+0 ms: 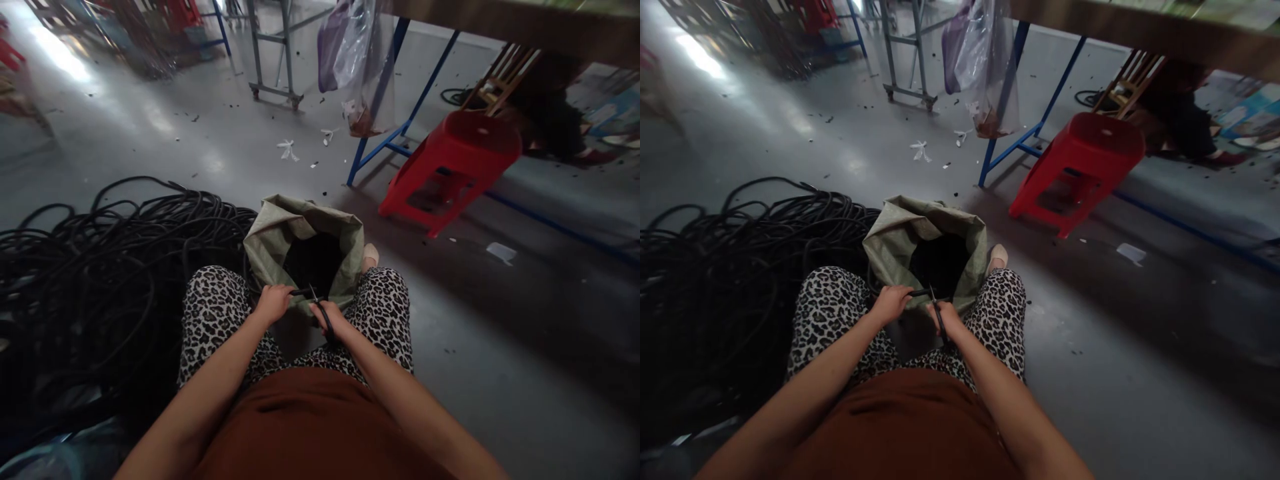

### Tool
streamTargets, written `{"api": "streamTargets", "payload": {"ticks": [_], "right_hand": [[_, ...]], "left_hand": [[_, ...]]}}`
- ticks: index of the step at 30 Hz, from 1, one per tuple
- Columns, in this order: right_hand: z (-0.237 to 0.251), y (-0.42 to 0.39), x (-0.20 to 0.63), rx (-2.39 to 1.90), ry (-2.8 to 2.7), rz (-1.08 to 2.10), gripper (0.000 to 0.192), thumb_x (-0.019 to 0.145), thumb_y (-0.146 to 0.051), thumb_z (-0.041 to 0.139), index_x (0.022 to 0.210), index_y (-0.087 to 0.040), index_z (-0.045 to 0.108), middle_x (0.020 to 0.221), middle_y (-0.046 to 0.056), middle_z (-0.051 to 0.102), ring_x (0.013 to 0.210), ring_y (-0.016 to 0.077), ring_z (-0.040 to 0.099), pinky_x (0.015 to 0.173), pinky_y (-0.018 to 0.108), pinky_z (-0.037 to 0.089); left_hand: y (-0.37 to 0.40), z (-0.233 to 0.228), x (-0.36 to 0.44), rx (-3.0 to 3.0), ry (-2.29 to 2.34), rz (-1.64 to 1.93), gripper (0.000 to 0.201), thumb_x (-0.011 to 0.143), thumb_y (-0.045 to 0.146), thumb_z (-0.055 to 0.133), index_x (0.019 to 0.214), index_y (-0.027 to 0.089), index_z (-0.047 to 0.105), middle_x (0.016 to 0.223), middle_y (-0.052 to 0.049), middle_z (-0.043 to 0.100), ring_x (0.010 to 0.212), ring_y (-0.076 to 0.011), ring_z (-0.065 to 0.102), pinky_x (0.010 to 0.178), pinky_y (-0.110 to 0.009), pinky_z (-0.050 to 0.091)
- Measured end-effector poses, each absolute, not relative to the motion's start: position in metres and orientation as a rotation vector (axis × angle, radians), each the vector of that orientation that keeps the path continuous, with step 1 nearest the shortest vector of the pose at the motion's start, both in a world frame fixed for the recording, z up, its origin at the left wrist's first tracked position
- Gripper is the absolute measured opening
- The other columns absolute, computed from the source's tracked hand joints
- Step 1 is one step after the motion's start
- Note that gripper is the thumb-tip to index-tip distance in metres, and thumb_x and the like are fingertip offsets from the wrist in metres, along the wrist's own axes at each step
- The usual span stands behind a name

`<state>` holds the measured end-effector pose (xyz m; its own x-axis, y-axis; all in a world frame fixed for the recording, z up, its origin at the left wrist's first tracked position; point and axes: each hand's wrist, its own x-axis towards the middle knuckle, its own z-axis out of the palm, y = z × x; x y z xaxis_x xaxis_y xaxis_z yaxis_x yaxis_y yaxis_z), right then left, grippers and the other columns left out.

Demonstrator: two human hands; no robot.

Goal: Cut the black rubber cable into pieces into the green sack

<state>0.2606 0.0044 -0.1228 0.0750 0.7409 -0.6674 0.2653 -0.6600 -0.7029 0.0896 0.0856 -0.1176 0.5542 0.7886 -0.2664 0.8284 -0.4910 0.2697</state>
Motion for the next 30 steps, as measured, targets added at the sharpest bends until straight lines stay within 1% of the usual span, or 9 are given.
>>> {"api": "streamTargets", "payload": {"ticks": [7, 10, 14, 17, 23, 30], "right_hand": [[-0.121, 0.005, 0.261, -1.966, -1.0, 1.627, 0.025, 0.087, -0.034, 0.052, 0.073, -0.014, 0.056, 0.04, -0.006, 0.042, 0.025, 0.0091, 0.042, 0.026, 0.018, 0.03], [-0.121, 0.006, 0.262, -1.992, -0.956, 1.615, 0.024, 0.087, -0.034, 0.052, 0.073, -0.014, 0.055, 0.04, -0.007, 0.042, 0.026, 0.0083, 0.041, 0.027, 0.017, 0.031], [-0.117, 0.007, 0.262, -1.973, -0.841, 1.635, 0.024, 0.088, -0.036, 0.05, 0.082, -0.013, 0.055, 0.038, -0.008, 0.041, 0.026, 0.0078, 0.04, 0.028, 0.017, 0.034], [-0.112, 0.005, 0.262, -1.923, -0.808, 1.694, 0.03, 0.09, -0.041, 0.046, 0.09, -0.013, 0.056, 0.038, -0.007, 0.044, 0.026, 0.0085, 0.042, 0.03, 0.016, 0.034], [-0.106, 0.0, 0.262, -1.807, -0.864, 1.788, 0.036, 0.09, -0.047, 0.043, 0.092, -0.013, 0.055, 0.044, -0.005, 0.05, 0.03, 0.0086, 0.048, 0.033, 0.016, 0.035], [-0.115, 0.0, 0.262, -1.781, -0.912, 1.828, 0.041, 0.089, -0.051, 0.043, 0.1, -0.014, 0.055, 0.048, -0.004, 0.054, 0.035, 0.0096, 0.052, 0.037, 0.017, 0.038]], "left_hand": [[0.086, -0.118, 0.088, 2.401, 1.374, -0.171, 0.029, 0.087, 0.026, 0.045, 0.11, 0.023, 0.061, 0.102, -0.006, 0.067, 0.098, -0.0212, 0.059, 0.083, -0.033, 0.037], [0.086, -0.116, 0.089, 2.389, 1.379, -0.167, 0.029, 0.087, 0.027, 0.044, 0.11, 0.024, 0.061, 0.103, -0.006, 0.067, 0.099, -0.0204, 0.059, 0.083, -0.032, 0.037], [0.088, -0.116, 0.088, 2.374, 1.411, -0.122, 0.028, 0.087, 0.027, 0.045, 0.11, 0.024, 0.061, 0.103, -0.005, 0.067, 0.099, -0.0197, 0.059, 0.083, -0.032, 0.038], [0.09, -0.119, 0.087, 2.368, 1.435, -0.063, 0.029, 0.087, 0.027, 0.045, 0.112, 0.023, 0.06, 0.104, -0.005, 0.067, 0.1, -0.0198, 0.059, 0.082, -0.031, 0.038], [0.091, -0.122, 0.087, 2.374, 1.424, 0.004, 0.029, 0.087, 0.027, 0.046, 0.112, 0.022, 0.059, 0.105, -0.005, 0.067, 0.1, -0.0202, 0.058, 0.082, -0.032, 0.037], [0.088, -0.114, 0.089, 2.405, 1.388, -0.007, 0.028, 0.086, 0.025, 0.046, 0.111, 0.023, 0.06, 0.103, -0.006, 0.067, 0.099, -0.0207, 0.058, 0.082, -0.033, 0.036]]}}
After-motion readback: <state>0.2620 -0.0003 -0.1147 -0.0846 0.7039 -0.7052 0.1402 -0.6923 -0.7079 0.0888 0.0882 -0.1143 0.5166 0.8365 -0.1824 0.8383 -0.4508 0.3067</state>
